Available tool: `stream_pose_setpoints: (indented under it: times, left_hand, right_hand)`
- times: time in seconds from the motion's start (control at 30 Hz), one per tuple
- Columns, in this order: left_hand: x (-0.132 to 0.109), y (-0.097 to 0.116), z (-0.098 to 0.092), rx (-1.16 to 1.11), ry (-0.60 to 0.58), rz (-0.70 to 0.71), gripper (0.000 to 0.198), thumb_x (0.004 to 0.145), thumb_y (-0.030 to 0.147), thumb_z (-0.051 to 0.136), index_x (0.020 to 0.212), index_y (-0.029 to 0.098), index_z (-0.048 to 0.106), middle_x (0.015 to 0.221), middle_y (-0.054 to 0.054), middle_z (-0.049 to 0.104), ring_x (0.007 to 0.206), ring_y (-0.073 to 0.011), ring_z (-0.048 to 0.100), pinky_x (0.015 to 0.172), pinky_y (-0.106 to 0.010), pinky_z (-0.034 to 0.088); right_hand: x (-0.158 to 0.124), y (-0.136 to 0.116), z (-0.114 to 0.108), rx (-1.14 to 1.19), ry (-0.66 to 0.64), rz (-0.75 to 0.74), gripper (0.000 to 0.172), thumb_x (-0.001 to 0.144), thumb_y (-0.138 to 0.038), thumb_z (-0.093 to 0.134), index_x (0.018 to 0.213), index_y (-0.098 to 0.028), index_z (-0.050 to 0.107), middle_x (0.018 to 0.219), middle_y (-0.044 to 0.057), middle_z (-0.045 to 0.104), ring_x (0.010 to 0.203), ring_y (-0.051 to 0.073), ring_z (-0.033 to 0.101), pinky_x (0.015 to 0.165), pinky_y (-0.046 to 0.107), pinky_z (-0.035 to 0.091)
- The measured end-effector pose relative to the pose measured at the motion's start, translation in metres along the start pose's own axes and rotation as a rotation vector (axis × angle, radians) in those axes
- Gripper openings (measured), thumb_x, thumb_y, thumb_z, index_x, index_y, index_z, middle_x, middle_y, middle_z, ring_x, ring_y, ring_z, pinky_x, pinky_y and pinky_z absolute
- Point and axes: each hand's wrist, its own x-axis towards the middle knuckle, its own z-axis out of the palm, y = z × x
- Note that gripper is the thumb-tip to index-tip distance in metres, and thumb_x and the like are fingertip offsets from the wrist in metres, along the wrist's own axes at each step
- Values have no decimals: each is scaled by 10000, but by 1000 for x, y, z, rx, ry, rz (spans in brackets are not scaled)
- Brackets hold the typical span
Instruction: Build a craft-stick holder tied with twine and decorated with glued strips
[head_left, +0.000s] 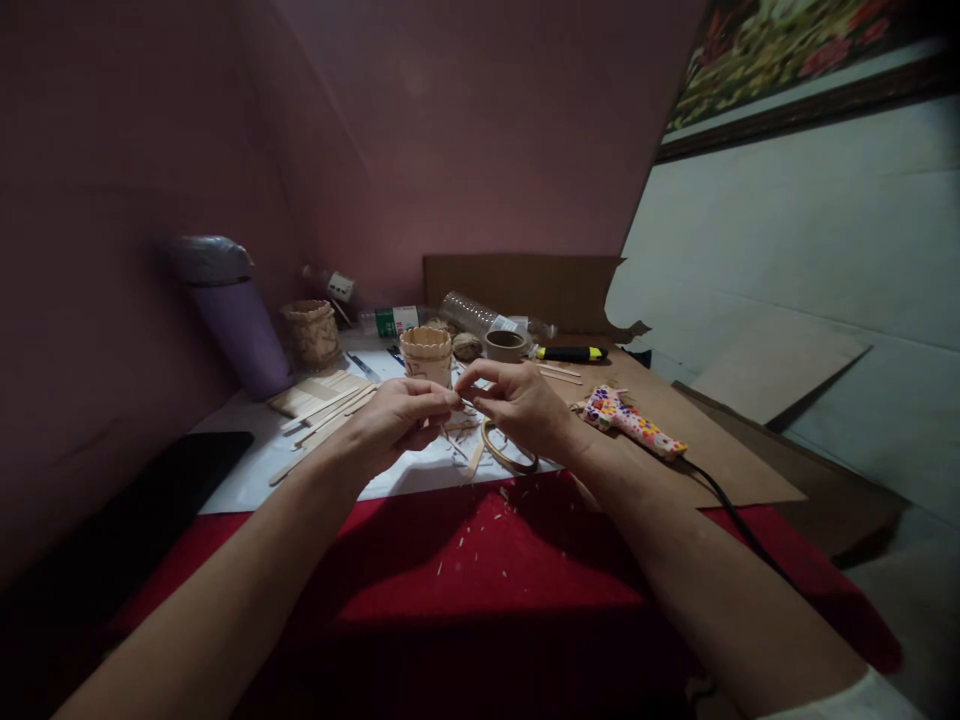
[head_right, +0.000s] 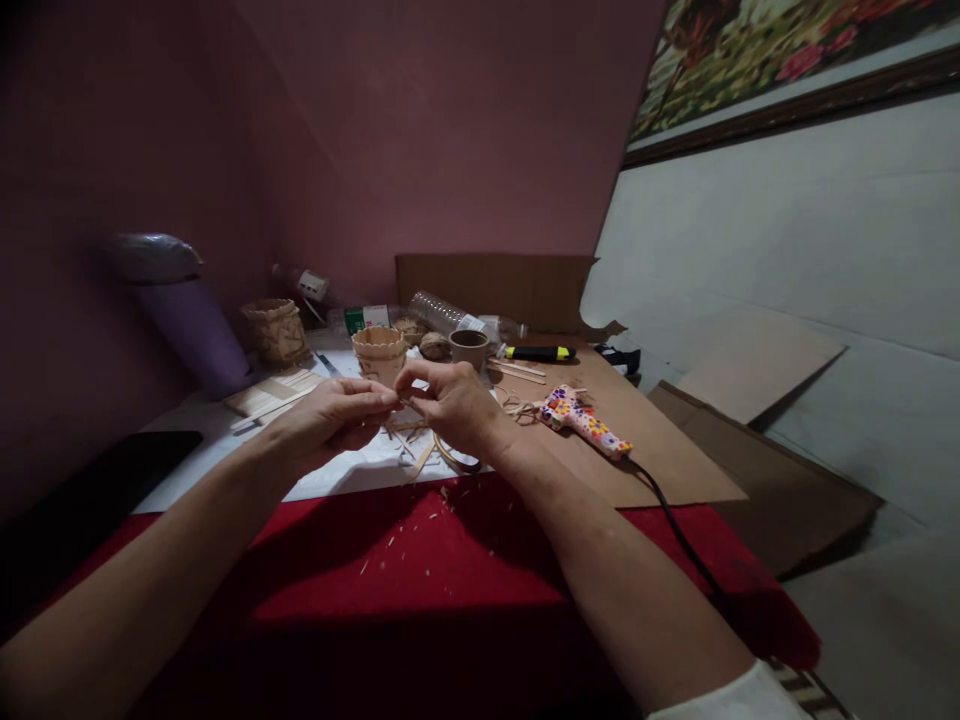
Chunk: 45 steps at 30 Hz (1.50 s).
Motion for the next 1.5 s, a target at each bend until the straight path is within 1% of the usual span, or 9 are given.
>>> stream_pose_setpoints:
  times: [0.4, 0.5, 0.67, 0.8, 0.93, 1.07, 1.2, 1.37, 1.5]
  left_hand:
    - [2, 1, 0, 161, 148, 96, 179, 604, 239, 731, 623, 107, 611, 425, 44, 462, 350, -29, 329, 353, -166, 166]
    - [4, -2, 2, 363, 212, 184, 135, 651, 223, 678, 603, 118, 607, 400, 60, 428, 357, -42, 315, 368, -182, 197]
    - [9, -13, 1, 960, 293, 505, 90, 717, 144, 594, 654, 135, 657, 535, 10, 572, 490, -85, 449, 481, -208, 321]
    - [11, -20, -4, 1285, 304, 712, 130, 782, 137, 549, 711, 150, 657, 613, -11, 618, 553, -112, 500, 547, -235, 352]
    - [9, -18, -7, 1411, 304, 855, 162, 858, 168, 491, 787, 140, 634, 712, -43, 642, 616, -138, 538, 593, -256, 385]
    - [5, -14, -6, 1490, 286, 942, 199, 902, 208, 452, 827, 130, 618, 744, -55, 636, 637, -149, 550, 606, -266, 403]
    - [3, -13, -4, 1505, 262, 991, 224, 920, 224, 430, 829, 129, 611, 737, -51, 617, 641, -149, 551, 597, -261, 405]
    - [4, -13, -4, 1369, 252, 1012, 201, 904, 211, 451, 828, 138, 622, 756, -48, 629, 661, -138, 550, 628, -257, 408]
    - [5, -11, -2, 1076, 278, 826, 130, 831, 215, 538, 780, 153, 640, 709, -27, 640, 640, -123, 537, 611, -238, 398]
  right_hand:
    - [-1, 3, 5, -275, 38, 11, 62, 815, -175, 574, 806, -162, 634, 517, -51, 459, 474, 72, 355, 519, 227, 252]
    - [-3, 3, 6, -435, 2, -37, 95, 834, -164, 552, 830, -185, 645, 587, -19, 528, 536, 96, 420, 546, 238, 264]
    - [-5, 0, 4, -620, 33, -63, 146, 850, -210, 547, 782, -190, 675, 901, 58, 591, 656, 124, 487, 578, 260, 303]
    - [-3, -1, 3, -478, 75, -77, 107, 764, -104, 600, 697, -166, 656, 927, 64, 609, 811, 158, 536, 678, 269, 367]
    - [1, 0, 5, -121, 37, 124, 125, 828, -173, 551, 719, -162, 610, 596, 4, 602, 589, 120, 532, 599, 250, 382]
    - [3, -4, 5, 275, -4, 366, 154, 881, -222, 459, 824, -153, 583, 378, -76, 442, 352, 72, 377, 429, 201, 295]
    - [4, -7, 4, 473, -165, 482, 117, 812, -127, 485, 785, -133, 599, 382, -104, 360, 336, 47, 269, 383, 192, 192]
    - [3, -2, 7, 292, -89, 319, 180, 812, -190, 528, 638, -147, 545, 471, -58, 444, 439, 64, 374, 452, 201, 259]
    - [1, 0, 9, -102, 24, 87, 132, 808, -118, 515, 696, -145, 580, 591, -8, 558, 556, 98, 468, 571, 232, 325]
